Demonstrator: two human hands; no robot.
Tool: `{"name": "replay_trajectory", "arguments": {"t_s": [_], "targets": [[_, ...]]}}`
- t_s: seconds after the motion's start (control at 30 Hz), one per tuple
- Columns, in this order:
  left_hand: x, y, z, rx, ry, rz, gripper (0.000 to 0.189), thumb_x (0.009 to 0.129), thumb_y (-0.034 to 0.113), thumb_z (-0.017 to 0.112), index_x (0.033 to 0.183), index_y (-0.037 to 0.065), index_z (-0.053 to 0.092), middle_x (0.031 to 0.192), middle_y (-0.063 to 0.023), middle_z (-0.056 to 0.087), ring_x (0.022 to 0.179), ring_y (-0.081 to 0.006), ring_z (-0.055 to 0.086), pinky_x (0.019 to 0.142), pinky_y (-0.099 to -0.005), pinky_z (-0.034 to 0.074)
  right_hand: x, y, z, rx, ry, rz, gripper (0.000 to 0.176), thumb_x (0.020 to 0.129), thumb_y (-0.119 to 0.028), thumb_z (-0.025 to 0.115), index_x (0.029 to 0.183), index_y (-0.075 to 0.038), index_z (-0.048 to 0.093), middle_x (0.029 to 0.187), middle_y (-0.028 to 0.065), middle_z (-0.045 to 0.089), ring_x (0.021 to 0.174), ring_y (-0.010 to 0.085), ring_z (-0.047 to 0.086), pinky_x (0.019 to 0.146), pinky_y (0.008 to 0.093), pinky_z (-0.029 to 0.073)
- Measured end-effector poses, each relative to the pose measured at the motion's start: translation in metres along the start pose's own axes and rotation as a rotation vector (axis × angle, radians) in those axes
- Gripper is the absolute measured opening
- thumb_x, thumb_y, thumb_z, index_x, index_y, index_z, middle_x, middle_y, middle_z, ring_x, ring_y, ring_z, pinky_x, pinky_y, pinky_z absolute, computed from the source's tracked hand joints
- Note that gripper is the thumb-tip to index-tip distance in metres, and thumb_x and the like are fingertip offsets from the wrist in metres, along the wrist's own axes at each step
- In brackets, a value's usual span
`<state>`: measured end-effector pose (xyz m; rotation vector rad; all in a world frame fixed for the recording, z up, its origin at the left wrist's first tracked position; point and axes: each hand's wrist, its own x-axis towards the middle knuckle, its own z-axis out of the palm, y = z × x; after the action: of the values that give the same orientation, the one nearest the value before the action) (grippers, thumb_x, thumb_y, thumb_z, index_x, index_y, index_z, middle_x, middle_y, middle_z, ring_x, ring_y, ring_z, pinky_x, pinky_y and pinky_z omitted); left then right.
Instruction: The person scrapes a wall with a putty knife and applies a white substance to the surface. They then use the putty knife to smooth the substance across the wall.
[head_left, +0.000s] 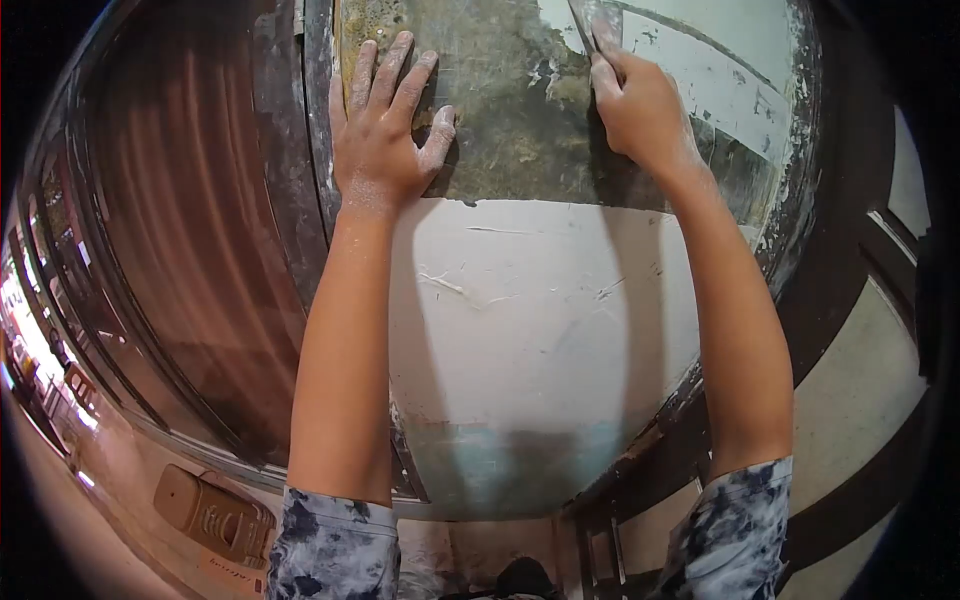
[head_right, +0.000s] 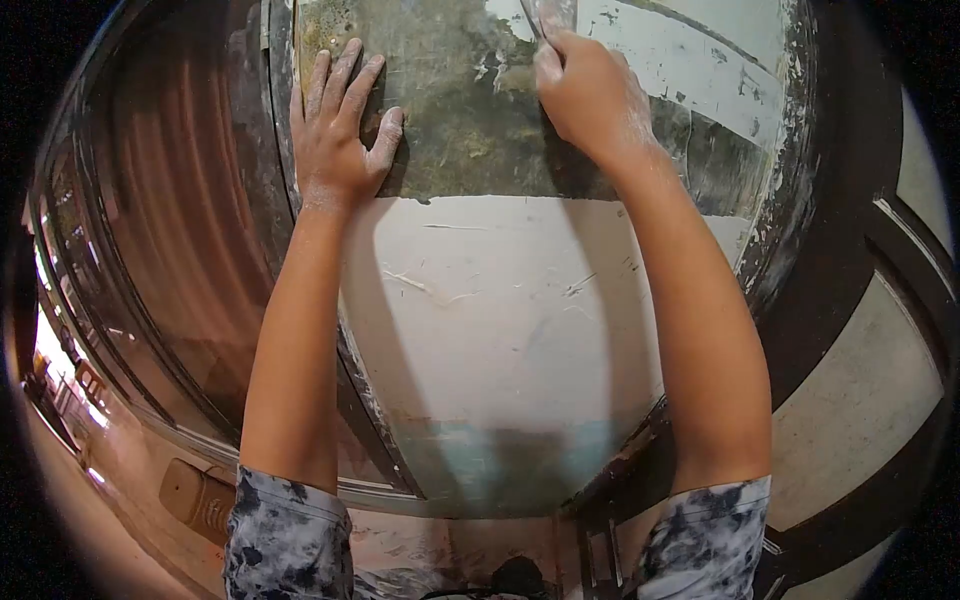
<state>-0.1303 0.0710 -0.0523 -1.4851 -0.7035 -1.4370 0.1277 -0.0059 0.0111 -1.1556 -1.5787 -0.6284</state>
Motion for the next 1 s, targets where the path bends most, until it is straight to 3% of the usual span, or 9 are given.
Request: {"name": "replay_trajectory", "arguments": {"t_s": [0.07,0.1,0.4,0.47,0.63,0.77,0.87,0.93,1.0], "targets": [[0.000,-0.001,0.000,0.001,0.001,0.001,0.057,0.091,0.036,0.067,0.146,0.026,0.056,0.161,-0.0009,0.045,0.151,-0.0329,0.036,0.124,-0.0557,0.021,0.007,-0.008,-0.001,0.042,-0.089,0.098,0.032,0.099,-0.031,0.051,0.107,-0.007,0.070,0.095,0.0237,0.072,0.094,0.0469,0.067,0.087,0.0544,0.052],[0.000,-0.001,0.000,-0.001,0.001,0.000,0.057,0.091,0.036,0.067,0.146,0.026,0.056,0.161,-0.0008,0.045,0.151,-0.0325,0.036,0.124,-0.0557,0.021,0.003,-0.003,0.008,0.017,-0.004,0.014,0.032,0.099,-0.031,0.051,0.107,-0.007,0.071,0.094,0.0233,0.072,0.092,0.0459,0.068,0.086,0.0545,0.052],[-0.001,-0.003,0.002,-0.005,0.010,0.001,0.057,0.091,0.037,0.067,0.146,0.025,0.056,0.161,-0.0005,0.045,0.152,-0.0311,0.035,0.124,-0.0566,0.022,0.008,-0.016,0.015,0.118,0.025,0.012,0.032,0.099,-0.031,0.052,0.105,-0.006,0.072,0.087,0.0230,0.072,0.087,0.0452,0.069,0.082,0.0529,0.054],[-0.002,-0.001,0.001,0.003,0.005,-0.004,0.057,0.091,0.037,0.067,0.146,0.025,0.056,0.161,-0.0006,0.045,0.152,-0.0311,0.035,0.123,-0.0568,0.022,-0.001,-0.018,0.018,0.073,-0.057,0.009,0.033,0.099,-0.031,0.051,0.103,-0.006,0.071,0.081,0.0225,0.071,0.084,0.0444,0.069,0.082,0.0520,0.054],[-0.002,-0.001,-0.001,0.003,-0.006,-0.016,0.057,0.090,0.035,0.067,0.146,0.026,0.056,0.161,-0.0009,0.045,0.152,-0.0312,0.034,0.124,-0.0564,0.021,-0.003,-0.020,0.025,0.092,0.024,-0.032,0.032,0.099,-0.031,0.052,0.104,-0.005,0.070,0.075,0.0227,0.070,0.078,0.0437,0.069,0.080,0.0522,0.054],[-0.002,-0.002,-0.001,-0.017,-0.001,-0.009,0.056,0.090,0.035,0.067,0.145,0.026,0.057,0.160,-0.0006,0.045,0.152,-0.0309,0.034,0.124,-0.0562,0.021,0.010,-0.012,0.024,0.086,0.113,-0.122,0.034,0.100,-0.029,0.050,0.115,-0.004,0.067,0.075,0.0237,0.069,0.076,0.0450,0.068,0.078,0.0526,0.054],[-0.001,-0.003,0.001,-0.016,0.013,-0.004,0.056,0.090,0.035,0.068,0.145,0.026,0.057,0.160,-0.0005,0.046,0.152,-0.0308,0.035,0.124,-0.0562,0.021,-0.029,-0.018,0.010,0.071,-0.160,-0.044,0.044,0.100,-0.019,0.050,0.142,-0.006,0.055,0.082,0.0296,0.068,0.080,0.0493,0.066,0.079,0.0538,0.052],[-0.001,-0.003,0.001,-0.010,0.005,-0.007,0.056,0.090,0.035,0.068,0.145,0.025,0.057,0.160,-0.0005,0.047,0.151,-0.0309,0.035,0.123,-0.0563,0.022,-0.044,0.003,0.017,0.136,-0.008,-0.196,0.046,0.100,-0.017,0.050,0.144,-0.007,0.054,0.089,0.0322,0.067,0.083,0.0496,0.066,0.078,0.0530,0.052],[-0.001,-0.003,0.001,-0.023,0.013,-0.006,0.056,0.090,0.035,0.069,0.144,0.025,0.058,0.159,-0.0007,0.047,0.151,-0.0314,0.036,0.123,-0.0568,0.023,-0.043,0.027,0.016,0.113,0.062,-0.202,0.047,0.100,-0.017,0.050,0.146,-0.008,0.053,0.092,0.0317,0.068,0.085,0.0492,0.066,0.080,0.0524,0.052]]}}
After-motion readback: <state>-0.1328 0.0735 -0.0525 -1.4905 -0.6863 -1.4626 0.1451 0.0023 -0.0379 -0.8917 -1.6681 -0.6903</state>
